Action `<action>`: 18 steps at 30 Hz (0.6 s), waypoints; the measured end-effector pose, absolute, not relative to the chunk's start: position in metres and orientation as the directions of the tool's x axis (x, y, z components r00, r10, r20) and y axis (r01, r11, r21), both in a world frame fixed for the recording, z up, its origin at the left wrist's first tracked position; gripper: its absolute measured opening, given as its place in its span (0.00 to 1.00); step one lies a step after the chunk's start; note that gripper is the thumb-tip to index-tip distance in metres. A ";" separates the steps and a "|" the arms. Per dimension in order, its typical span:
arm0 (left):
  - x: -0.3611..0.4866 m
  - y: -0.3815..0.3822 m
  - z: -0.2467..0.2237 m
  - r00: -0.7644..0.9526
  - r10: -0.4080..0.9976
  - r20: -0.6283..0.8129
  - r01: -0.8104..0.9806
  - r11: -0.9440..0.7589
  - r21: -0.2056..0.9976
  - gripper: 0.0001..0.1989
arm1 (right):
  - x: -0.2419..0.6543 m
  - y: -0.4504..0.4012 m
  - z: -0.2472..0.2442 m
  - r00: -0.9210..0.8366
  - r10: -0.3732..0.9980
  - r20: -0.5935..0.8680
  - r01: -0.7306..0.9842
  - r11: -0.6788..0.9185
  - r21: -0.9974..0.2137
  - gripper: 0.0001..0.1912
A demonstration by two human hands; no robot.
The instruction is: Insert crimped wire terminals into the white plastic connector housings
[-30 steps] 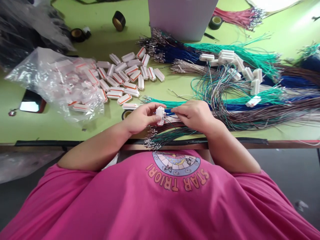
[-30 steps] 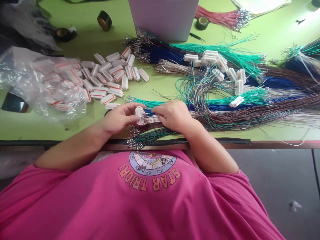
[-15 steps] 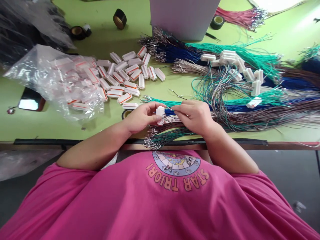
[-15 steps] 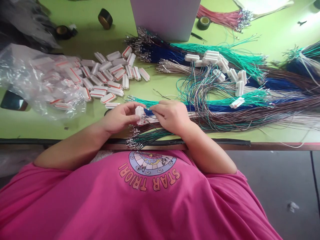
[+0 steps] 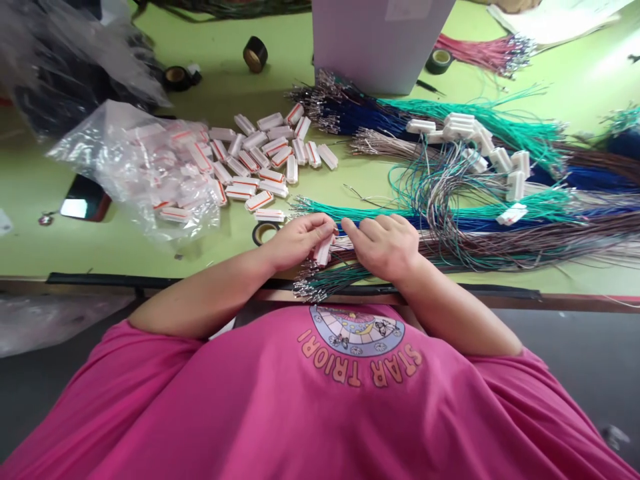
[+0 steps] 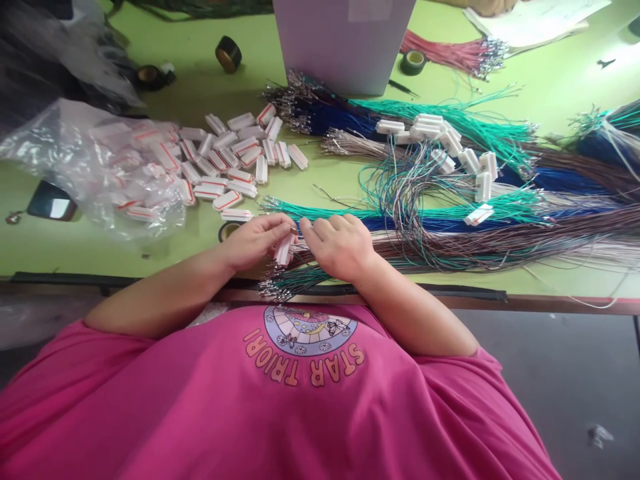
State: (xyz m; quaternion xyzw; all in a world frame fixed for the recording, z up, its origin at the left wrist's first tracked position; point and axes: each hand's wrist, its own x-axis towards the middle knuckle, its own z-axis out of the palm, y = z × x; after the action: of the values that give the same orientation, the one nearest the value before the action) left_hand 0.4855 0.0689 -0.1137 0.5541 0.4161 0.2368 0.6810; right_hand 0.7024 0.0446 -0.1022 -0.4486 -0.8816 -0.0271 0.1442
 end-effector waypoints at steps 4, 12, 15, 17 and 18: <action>0.487 0.067 -0.115 0.560 0.743 -0.366 0.097 0.380 0.920 0.26 | 0.700 0.044 -0.106 -0.558 0.783 0.274 0.797 0.598 -0.083 0.23; 0.491 0.064 -0.109 0.468 0.868 -0.169 0.212 0.075 0.974 0.16 | 0.699 0.046 -0.085 -0.555 0.820 0.143 0.736 0.563 -0.375 0.21; 0.491 0.062 -0.109 0.481 0.870 -0.109 0.214 0.004 0.977 0.15 | 0.698 0.051 -0.082 -0.522 0.848 0.092 0.663 0.471 -0.582 0.19; 0.490 0.063 -0.109 0.492 0.865 -0.104 0.185 0.013 0.983 0.17 | 0.698 0.055 -0.086 -0.477 0.875 0.086 0.593 0.393 -0.703 0.16; 0.490 0.063 -0.110 0.499 0.858 -0.121 0.159 0.046 0.986 0.18 | 0.699 0.057 -0.089 -0.446 0.890 0.093 0.561 0.359 -0.745 0.15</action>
State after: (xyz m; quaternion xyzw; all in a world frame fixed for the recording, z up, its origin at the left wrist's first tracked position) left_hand 0.4898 0.0634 -0.1100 0.6257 0.4066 0.2921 0.5983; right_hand 0.6990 0.0572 -0.0894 -0.4621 -0.7851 0.3267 0.2516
